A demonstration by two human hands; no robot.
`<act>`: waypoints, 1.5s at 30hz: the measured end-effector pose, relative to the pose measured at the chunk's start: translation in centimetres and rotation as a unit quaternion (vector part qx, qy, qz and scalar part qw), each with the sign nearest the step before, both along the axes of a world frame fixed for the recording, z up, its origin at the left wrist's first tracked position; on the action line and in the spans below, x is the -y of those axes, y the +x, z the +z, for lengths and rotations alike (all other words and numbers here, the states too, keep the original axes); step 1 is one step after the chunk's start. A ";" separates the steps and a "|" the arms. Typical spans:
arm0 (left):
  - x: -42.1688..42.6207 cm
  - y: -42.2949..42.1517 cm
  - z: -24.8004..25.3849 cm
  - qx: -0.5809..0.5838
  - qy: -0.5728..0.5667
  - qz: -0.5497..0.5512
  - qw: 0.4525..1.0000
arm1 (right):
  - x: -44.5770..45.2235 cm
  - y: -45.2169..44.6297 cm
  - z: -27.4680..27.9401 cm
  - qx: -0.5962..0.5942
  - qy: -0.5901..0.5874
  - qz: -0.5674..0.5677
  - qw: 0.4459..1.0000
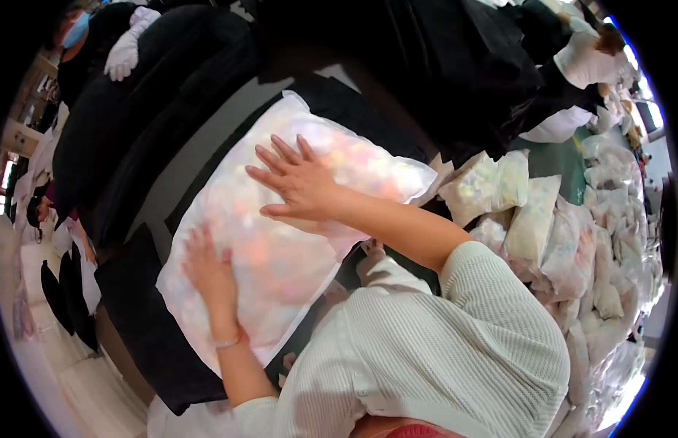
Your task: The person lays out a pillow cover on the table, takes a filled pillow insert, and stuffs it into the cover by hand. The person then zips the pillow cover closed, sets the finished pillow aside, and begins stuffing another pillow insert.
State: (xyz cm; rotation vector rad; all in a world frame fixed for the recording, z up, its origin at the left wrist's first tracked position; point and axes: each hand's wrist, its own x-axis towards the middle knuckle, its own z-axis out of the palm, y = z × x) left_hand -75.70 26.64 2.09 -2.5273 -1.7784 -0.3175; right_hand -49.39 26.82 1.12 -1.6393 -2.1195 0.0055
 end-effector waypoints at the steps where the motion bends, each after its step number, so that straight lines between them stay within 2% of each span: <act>1: 0.3 0.0 -2.6 -0.065 -0.061 0.002 0.996 | 0.4 0.3 -0.7 0.014 -0.056 0.012 0.998; 2: 1.0 0.3 -4.1 -0.076 -0.071 0.008 0.995 | 1.1 0.8 -1.8 0.003 -0.065 0.019 0.998; 4: 3.0 1.4 -6.1 -0.012 0.043 -0.030 0.999 | 3.1 2.5 -4.3 -0.043 -0.063 0.053 0.996; 5: 3.4 2.2 -6.6 0.003 0.063 -0.023 0.998 | 3.5 3.1 -4.1 -0.049 -0.076 0.062 0.994; 7: 1.8 1.8 -6.8 0.054 0.044 0.027 0.997 | 2.0 1.5 -4.3 -0.053 -0.068 0.075 0.993; 8: 1.8 1.4 -6.8 0.143 -0.005 0.033 0.989 | 1.9 1.4 -4.4 -0.090 -0.050 0.101 0.990; 9: 0.6 3.7 -3.5 0.114 -0.038 0.035 0.992 | 0.9 1.1 -3.9 -0.060 -0.110 0.106 0.986; 10: 0.7 5.6 -0.6 0.093 -0.089 0.041 0.991 | 1.8 3.3 -4.3 -0.054 -0.047 0.030 0.997; 11: 1.8 5.3 -1.2 0.050 -0.016 0.052 0.997 | 2.2 3.6 -3.2 -0.032 -0.024 0.034 0.999; 14: 5.8 3.7 0.3 0.035 0.036 0.193 0.980 | 2.9 4.6 -3.4 -0.040 0.000 0.088 0.995; 16: 9.3 0.4 -1.3 -0.017 0.053 0.387 0.920 | 3.3 4.8 -3.4 -0.065 -0.013 0.120 0.991; 17: 11.4 -1.2 -4.4 0.025 0.069 0.453 0.888 | 3.6 4.8 -3.7 -0.052 -0.010 0.140 0.989; 18: 12.9 -2.2 -6.4 0.074 0.026 0.516 0.853 | 3.7 4.7 -4.1 -0.042 -0.003 0.155 0.987; 21: 15.4 -4.0 -7.9 0.063 0.075 0.544 0.833 | 4.4 4.6 -5.4 -0.074 0.040 0.177 0.981; 24: 15.8 -5.6 -6.5 0.087 0.074 0.510 0.852 | 5.1 4.1 -3.6 -0.091 0.024 0.164 0.982; 26: 15.2 -9.0 -5.4 0.230 0.047 0.461 0.856 | 3.3 6.7 -2.6 -0.127 -0.009 0.178 0.976; 27: 15.2 -10.7 -4.0 0.181 0.131 0.402 0.888 | 2.9 7.2 -1.8 -0.167 -0.042 0.204 0.964; 28: 14.6 -13.2 -4.0 0.396 0.190 0.445 0.781 | 3.0 6.6 -1.0 -0.504 -0.121 0.180 0.836; 29: 14.6 -14.9 -3.3 0.455 0.189 0.466 0.735 | 1.6 8.8 1.0 -0.320 -0.022 0.142 0.936; 30: 14.9 -16.4 -2.3 0.484 0.123 0.498 0.709 | 0.6 10.2 1.1 -0.373 0.015 0.112 0.921; 31: 15.4 -18.5 -3.1 0.547 0.073 0.476 0.685 | -0.7 12.2 0.8 -0.338 0.047 0.065 0.938; 32: 15.7 -19.7 -3.3 0.585 -0.021 0.495 0.642 | -1.7 14.2 0.1 -0.326 0.031 0.001 0.945; 33: 15.7 -20.0 -3.0 0.577 -0.091 0.505 0.635 | -2.9 15.8 -1.7 -0.375 0.004 -0.012 0.927; 34: 15.7 -20.3 -3.0 0.567 -0.161 0.512 0.625 | -3.4 17.0 -2.4 -0.366 -0.080 -0.041 0.926; 35: 15.8 -20.5 -3.9 0.568 -0.175 0.504 0.626 | -3.5 17.0 -3.3 -0.378 -0.151 -0.055 0.912; 36: 15.8 -20.5 -5.0 0.597 -0.225 0.439 0.632 | -3.4 17.2 -3.6 -0.393 -0.213 -0.076 0.891; 37: 15.2 -20.8 -6.5 0.620 -0.276 0.366 0.636 | -2.7 15.7 -2.9 -0.460 -0.257 -0.075 0.847; 38: 15.0 -21.4 -8.8 0.576 -0.216 0.317 0.722 | -1.9 13.5 -1.3 -0.488 -0.271 -0.059 0.827; 39: 14.0 -18.1 -3.0 0.631 -0.190 0.260 0.705 | -1.2 11.2 0.3 -0.516 -0.286 -0.044 0.806; 40: 12.4 -16.6 -0.2 0.629 -0.209 0.232 0.712 | -0.8 9.1 3.0 -0.503 -0.280 -0.016 0.818; 42: 9.6 -14.3 3.1 0.607 -0.123 0.177 0.765 | 0.6 5.9 5.6 -0.519 -0.205 0.048 0.829; 43: 8.3 -12.4 4.6 0.608 -0.142 0.152 0.766 | 1.5 4.5 6.5 -0.435 -0.147 0.056 0.887; 45: 5.9 -7.4 7.1 0.540 -0.094 0.034 0.836 | 3.7 1.9 8.7 -0.264 -0.058 0.065 0.960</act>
